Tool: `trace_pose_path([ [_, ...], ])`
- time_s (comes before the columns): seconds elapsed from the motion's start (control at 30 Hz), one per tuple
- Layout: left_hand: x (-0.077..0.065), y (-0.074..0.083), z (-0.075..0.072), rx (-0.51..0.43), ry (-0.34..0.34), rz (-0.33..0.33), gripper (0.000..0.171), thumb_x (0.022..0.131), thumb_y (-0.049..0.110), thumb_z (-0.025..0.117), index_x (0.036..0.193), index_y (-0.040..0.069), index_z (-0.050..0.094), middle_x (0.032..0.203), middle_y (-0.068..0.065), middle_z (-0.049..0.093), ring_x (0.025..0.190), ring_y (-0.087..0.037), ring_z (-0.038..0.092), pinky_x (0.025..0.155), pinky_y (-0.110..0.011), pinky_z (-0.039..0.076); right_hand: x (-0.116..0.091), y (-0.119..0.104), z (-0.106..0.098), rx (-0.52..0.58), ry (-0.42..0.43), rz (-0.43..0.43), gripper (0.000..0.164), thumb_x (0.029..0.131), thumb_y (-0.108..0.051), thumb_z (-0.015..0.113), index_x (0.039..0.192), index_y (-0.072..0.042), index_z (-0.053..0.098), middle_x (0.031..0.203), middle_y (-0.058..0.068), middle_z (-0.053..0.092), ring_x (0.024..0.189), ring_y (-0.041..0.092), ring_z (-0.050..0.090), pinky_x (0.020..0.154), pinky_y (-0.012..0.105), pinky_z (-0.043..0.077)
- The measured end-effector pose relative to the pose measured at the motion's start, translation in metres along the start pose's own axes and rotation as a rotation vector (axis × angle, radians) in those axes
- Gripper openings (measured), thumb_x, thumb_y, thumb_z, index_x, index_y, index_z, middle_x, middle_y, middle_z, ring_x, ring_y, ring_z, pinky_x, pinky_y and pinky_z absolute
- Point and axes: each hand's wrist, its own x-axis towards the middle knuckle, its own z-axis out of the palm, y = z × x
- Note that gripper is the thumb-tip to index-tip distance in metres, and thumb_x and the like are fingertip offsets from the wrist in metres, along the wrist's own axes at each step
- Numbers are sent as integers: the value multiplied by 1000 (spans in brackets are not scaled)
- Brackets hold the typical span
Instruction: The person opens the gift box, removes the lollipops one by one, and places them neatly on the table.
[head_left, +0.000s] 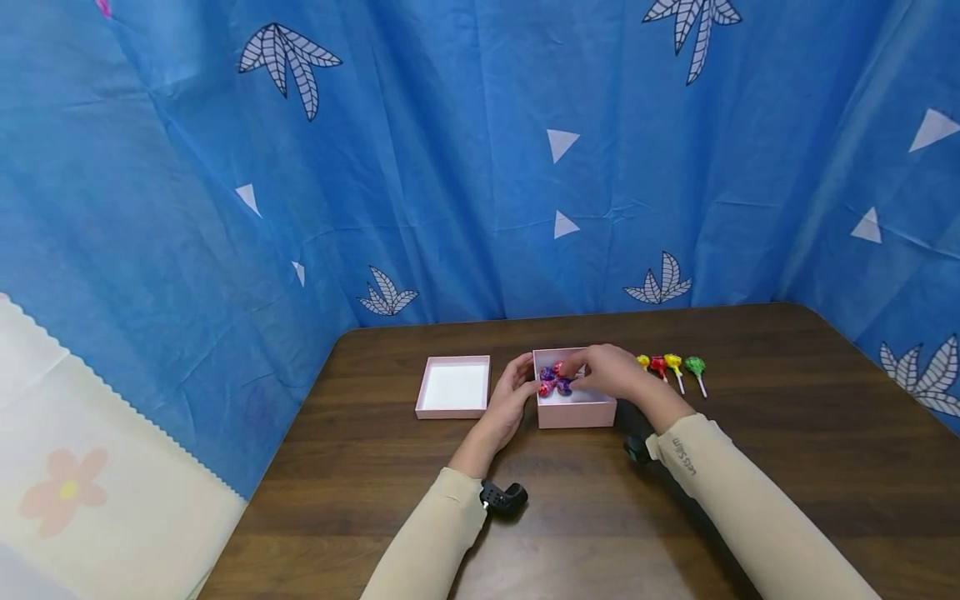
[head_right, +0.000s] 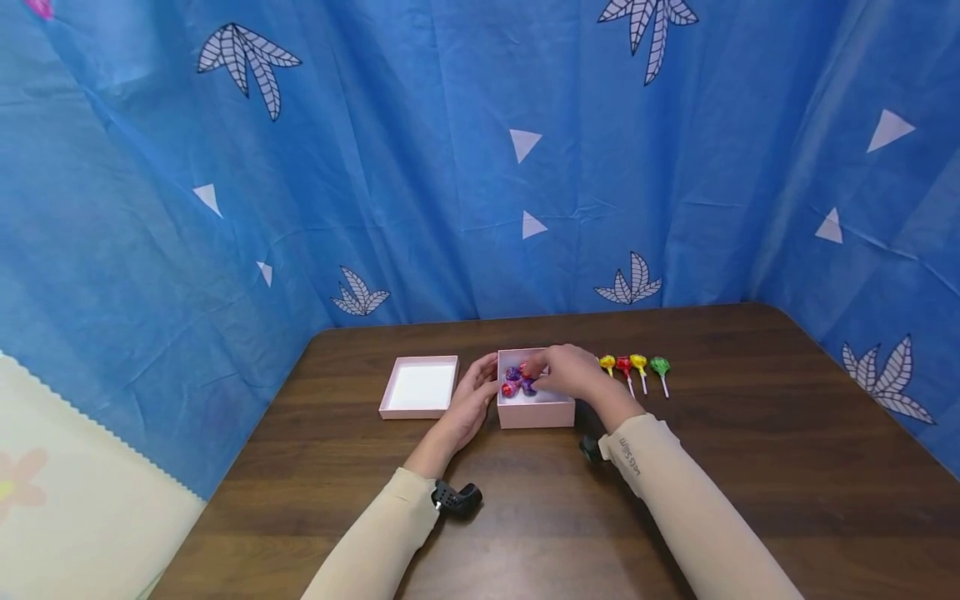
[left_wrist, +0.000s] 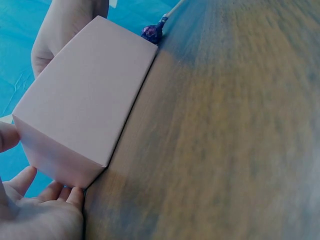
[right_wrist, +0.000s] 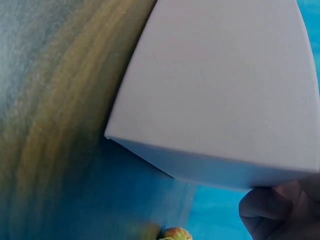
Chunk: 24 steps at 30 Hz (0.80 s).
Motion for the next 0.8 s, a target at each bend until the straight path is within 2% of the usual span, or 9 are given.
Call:
trace_pose_path([
  [0.17,-1,0,1,-1,-3,12,57,97,7,54,151,11,35,159,-13,34,150,-32,29,126,-49,23,0,-1,3,-61,13,-15,18,87,-23,76,105,-26,78,111,-2,74,109,25,63,94,52,50],
  [0.47,-2,2,1,3,-11,3,57,98,9,54,151,15,36,159,-9,34,150,-30,28,126,-49,23,2,0,6,-141,26,-59,19,84,-28,79,103,-28,80,97,-10,75,93,15,62,84,40,53],
  [0.63,-2,1,0,10,-15,15,57,98,8,53,151,13,34,160,-12,33,150,-32,28,126,-49,23,4,-1,8,-159,5,-59,20,83,-29,81,103,-27,80,91,-11,74,88,12,60,77,34,51],
  [0.8,-2,1,2,16,-7,5,57,98,8,54,151,15,36,159,-10,34,150,-30,29,126,-48,24,4,-2,8,-190,-14,-55,22,82,-31,81,104,-28,80,91,-11,73,87,12,58,74,33,51],
])
